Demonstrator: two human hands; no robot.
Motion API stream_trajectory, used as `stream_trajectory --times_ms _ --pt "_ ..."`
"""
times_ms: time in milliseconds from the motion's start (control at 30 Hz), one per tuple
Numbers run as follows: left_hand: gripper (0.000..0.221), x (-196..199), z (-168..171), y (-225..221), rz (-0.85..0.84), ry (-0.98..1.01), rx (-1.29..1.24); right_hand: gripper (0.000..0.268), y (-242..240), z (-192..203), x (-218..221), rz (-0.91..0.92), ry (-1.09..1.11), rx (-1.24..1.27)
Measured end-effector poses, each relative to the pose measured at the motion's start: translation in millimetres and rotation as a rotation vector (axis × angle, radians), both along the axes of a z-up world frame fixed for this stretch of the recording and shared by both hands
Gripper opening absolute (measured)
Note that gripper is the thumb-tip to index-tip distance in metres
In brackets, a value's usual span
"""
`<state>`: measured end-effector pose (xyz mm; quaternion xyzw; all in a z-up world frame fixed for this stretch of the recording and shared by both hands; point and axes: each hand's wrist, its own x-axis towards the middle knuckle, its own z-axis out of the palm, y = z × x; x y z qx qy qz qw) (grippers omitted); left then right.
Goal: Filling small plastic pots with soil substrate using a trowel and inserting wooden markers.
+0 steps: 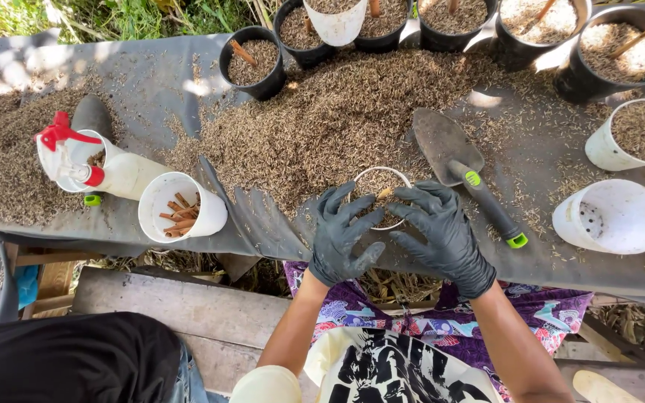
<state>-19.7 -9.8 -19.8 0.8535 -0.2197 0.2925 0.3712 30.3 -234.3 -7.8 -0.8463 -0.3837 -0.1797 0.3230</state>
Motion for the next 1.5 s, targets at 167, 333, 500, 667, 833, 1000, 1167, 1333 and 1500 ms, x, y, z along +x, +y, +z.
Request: stream_trajectory --times_ms 167,333,500,667,833,1000,1167,1333,1500 --pt "0.048 -2.0 -6.1 1.1 -0.001 -0.005 -0.027 0.038 2.9 -14.5 0.7 -0.002 -0.045 -0.001" --pt "0.049 -4.2 -12.1 3.7 0.018 -0.011 -0.062 0.045 -5.3 -23.0 -1.5 -0.001 0.039 0.106" --pt "0.049 -3.6 -10.8 3.0 0.018 -0.007 -0.126 0.065 -8.4 -15.4 -4.5 -0.041 0.44 0.375" --pt "0.049 -5.3 -7.8 4.1 0.028 -0.017 -0.129 0.054 -0.3 14.2 2.1 -0.177 0.633 0.307" --pt "0.047 -4.4 -8.1 5.5 0.057 -0.021 -0.097 0.041 10.6 10.7 12.9 -0.287 0.788 0.362" --pt "0.057 5.4 2.0 8.9 0.068 -0.012 -0.069 0.041 2.0 -1.1 21.9 -0.216 0.947 0.455" --pt "0.062 13.9 3.9 10.4 0.037 0.03 0.007 0.038 8.2 9.4 26.5 -0.203 0.892 0.405" --pt "0.071 15.0 1.9 8.4 0.0 0.097 -0.042 0.058 5.8 74.0 18.8 -0.171 0.483 -0.028" --pt "0.074 14.5 -1.1 0.0 -0.055 0.122 -0.215 0.059 -6.9 55.2 15.0 0.052 0.615 0.075"
